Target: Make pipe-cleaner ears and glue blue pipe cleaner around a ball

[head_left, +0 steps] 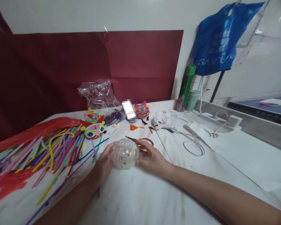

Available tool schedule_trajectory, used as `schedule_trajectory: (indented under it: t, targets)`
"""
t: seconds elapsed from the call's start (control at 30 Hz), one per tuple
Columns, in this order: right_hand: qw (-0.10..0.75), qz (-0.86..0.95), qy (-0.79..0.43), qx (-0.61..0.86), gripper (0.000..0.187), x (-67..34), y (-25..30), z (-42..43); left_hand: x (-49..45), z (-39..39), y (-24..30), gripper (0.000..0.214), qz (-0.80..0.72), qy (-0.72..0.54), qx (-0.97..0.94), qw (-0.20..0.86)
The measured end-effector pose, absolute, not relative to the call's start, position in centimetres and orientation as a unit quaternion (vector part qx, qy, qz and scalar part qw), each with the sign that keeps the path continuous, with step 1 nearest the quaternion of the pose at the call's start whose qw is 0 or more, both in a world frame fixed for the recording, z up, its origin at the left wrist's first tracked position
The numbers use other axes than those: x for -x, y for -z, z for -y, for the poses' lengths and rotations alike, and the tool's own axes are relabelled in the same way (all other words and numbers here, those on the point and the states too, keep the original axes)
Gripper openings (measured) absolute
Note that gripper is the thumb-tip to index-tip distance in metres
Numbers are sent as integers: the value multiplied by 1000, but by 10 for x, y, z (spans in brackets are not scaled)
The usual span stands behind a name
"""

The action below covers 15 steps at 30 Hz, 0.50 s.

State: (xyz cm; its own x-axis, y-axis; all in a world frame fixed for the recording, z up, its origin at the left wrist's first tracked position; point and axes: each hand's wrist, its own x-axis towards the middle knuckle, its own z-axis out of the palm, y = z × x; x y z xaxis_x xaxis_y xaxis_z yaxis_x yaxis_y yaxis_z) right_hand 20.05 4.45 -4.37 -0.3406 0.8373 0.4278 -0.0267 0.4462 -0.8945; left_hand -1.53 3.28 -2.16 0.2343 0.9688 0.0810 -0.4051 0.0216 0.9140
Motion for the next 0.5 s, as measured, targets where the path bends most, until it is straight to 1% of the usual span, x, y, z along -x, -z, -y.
schedule_trajectory:
  t: [0.1, 0.27, 0.4, 0.5]
  targets:
    - [484, 708, -418, 300, 63, -202, 42, -43, 15, -35, 26, 47, -321, -533, -455, 637]
    - [458, 711, -429, 316, 57, -203, 37, -41, 10, -36, 25, 48, -361, -545, -443, 613]
    - [443, 713, -430, 332, 54, -204, 34, -39, 4, -33, 20, 55, -385, -519, -427, 633]
    - [448, 705, -432, 339, 52, -204, 35, -39, 3, -32, 18, 63, -397, -498, -432, 639]
